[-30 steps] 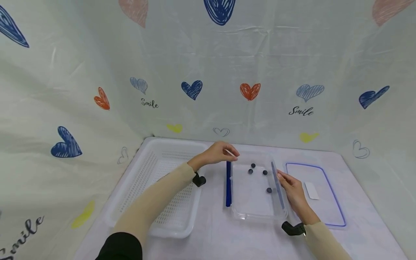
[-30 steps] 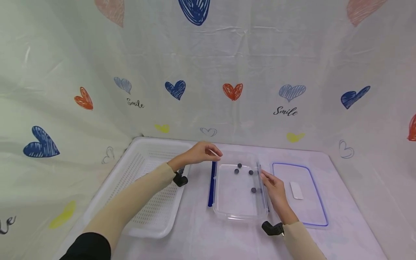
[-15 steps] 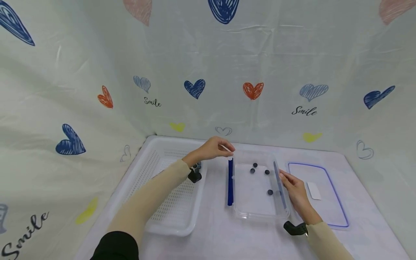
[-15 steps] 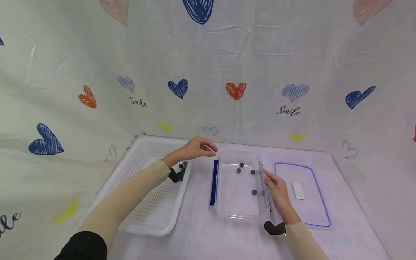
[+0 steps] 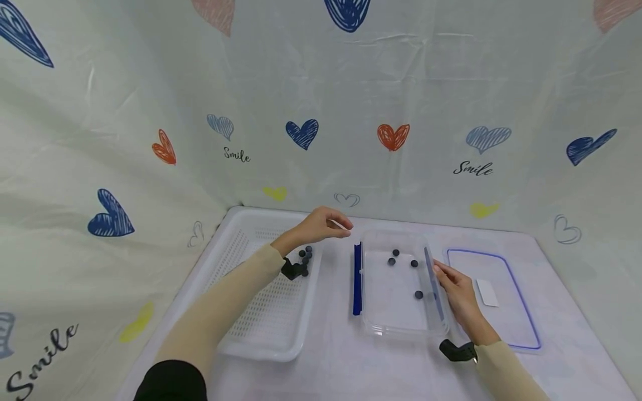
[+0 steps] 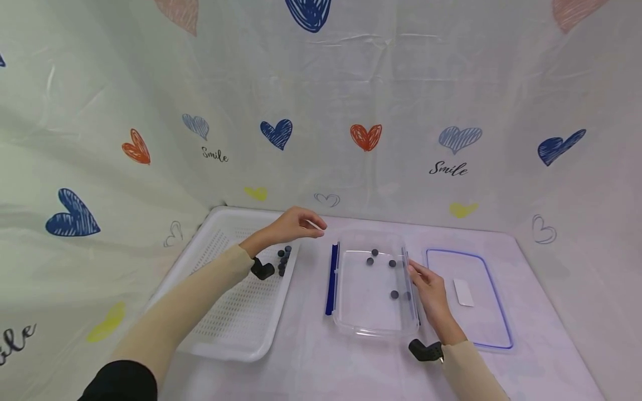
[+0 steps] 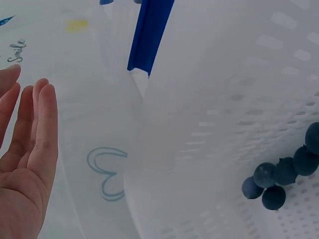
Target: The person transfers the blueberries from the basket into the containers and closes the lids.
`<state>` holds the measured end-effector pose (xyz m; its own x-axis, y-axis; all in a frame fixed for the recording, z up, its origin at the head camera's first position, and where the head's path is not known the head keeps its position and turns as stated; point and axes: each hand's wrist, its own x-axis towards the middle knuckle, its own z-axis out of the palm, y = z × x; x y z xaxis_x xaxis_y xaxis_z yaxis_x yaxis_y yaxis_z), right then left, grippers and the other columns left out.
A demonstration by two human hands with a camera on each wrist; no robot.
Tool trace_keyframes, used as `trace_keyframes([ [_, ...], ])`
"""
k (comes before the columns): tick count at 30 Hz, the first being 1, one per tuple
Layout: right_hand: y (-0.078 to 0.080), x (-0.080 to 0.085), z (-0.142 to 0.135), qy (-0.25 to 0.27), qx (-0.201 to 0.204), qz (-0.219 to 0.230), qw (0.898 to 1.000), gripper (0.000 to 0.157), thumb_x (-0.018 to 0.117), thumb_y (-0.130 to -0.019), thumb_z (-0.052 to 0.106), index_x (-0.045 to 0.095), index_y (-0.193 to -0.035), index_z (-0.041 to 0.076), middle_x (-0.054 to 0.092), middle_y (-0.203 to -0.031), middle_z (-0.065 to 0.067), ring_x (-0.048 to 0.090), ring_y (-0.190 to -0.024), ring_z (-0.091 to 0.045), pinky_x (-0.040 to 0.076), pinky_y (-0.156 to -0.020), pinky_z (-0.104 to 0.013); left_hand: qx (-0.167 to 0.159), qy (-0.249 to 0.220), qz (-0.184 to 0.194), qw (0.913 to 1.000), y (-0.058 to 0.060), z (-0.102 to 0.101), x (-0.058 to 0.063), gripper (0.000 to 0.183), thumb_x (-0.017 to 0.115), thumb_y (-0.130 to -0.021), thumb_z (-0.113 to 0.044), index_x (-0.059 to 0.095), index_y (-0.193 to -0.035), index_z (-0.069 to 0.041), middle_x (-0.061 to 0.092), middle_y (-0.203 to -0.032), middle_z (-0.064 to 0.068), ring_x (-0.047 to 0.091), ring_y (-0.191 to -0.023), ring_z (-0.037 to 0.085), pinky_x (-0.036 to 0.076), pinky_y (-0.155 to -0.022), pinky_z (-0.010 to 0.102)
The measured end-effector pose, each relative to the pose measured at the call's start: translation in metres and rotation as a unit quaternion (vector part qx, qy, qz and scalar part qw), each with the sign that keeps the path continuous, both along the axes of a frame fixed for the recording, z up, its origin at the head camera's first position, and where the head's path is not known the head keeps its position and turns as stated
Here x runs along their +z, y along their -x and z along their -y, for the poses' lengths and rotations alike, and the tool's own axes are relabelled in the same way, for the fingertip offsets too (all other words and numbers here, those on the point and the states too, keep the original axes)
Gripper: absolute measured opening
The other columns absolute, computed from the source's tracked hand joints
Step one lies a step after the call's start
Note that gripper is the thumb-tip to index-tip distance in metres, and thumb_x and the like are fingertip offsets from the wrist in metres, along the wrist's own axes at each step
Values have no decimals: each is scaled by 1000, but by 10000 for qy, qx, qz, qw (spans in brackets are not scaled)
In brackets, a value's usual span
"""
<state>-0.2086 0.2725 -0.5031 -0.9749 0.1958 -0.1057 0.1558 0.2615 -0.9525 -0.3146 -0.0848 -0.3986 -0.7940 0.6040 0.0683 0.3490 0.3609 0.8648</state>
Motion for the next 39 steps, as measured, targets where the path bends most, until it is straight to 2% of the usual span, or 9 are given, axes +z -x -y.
trace_keyframes([
  [8,0,-1,0,-4,11,8,10000,58,58,-100,42,50,-145,5,57,-101,28,53,-92,-1,49,-77,-18,163,15,-79,9998,-4,11,1,21,72,-93,-10,71,-112,-1,69,-114,10,70,-97,20,56,-87,32],
  [11,0,0,0,-34,8,45,10000,59,58,-100,43,50,-145,6,59,-106,23,53,-93,-2,48,-79,-18,185,35,-98,9998,-3,16,-2,21,73,-93,-10,71,-112,-1,69,-113,9,70,-96,19,56,-87,32],
  [16,-1,1,0,-146,51,169,9997,60,56,-101,45,48,-147,8,58,-124,10,51,-99,-5,46,-83,-18,226,79,-53,9997,-2,24,-7,20,73,-93,-11,72,-111,-2,69,-114,12,70,-94,18,56,-86,32],
  [17,-1,1,0,-151,59,173,9997,60,55,-101,45,48,-147,8,58,-123,12,50,-99,-5,46,-83,-18,237,83,-46,9997,-2,26,-7,20,73,-93,-11,72,-111,-2,69,-115,13,70,-95,18,56,-86,32],
  [24,0,2,1,-224,69,217,9995,58,55,-102,44,48,-147,8,55,-136,-2,51,-100,-5,46,-81,-17,339,37,-22,9994,-4,37,-12,23,72,-93,-10,71,-112,2,69,-115,11,70,-99,22,56,-87,34],
  [30,-1,2,1,-144,46,143,9998,60,56,-101,44,48,-147,6,58,-130,5,53,-96,-3,48,-79,-18,430,40,33,9991,-4,47,-18,20,73,-92,-9,72,-110,1,69,-114,12,70,-97,22,57,-86,34],
  [39,0,1,1,-94,-12,204,9997,61,57,-100,45,47,-148,8,55,-136,-1,53,-96,-1,47,-78,-14,474,45,138,9988,-6,59,-30,20,75,-91,-12,73,-108,-1,71,-111,12,69,-93,20,56,-85,34],
])
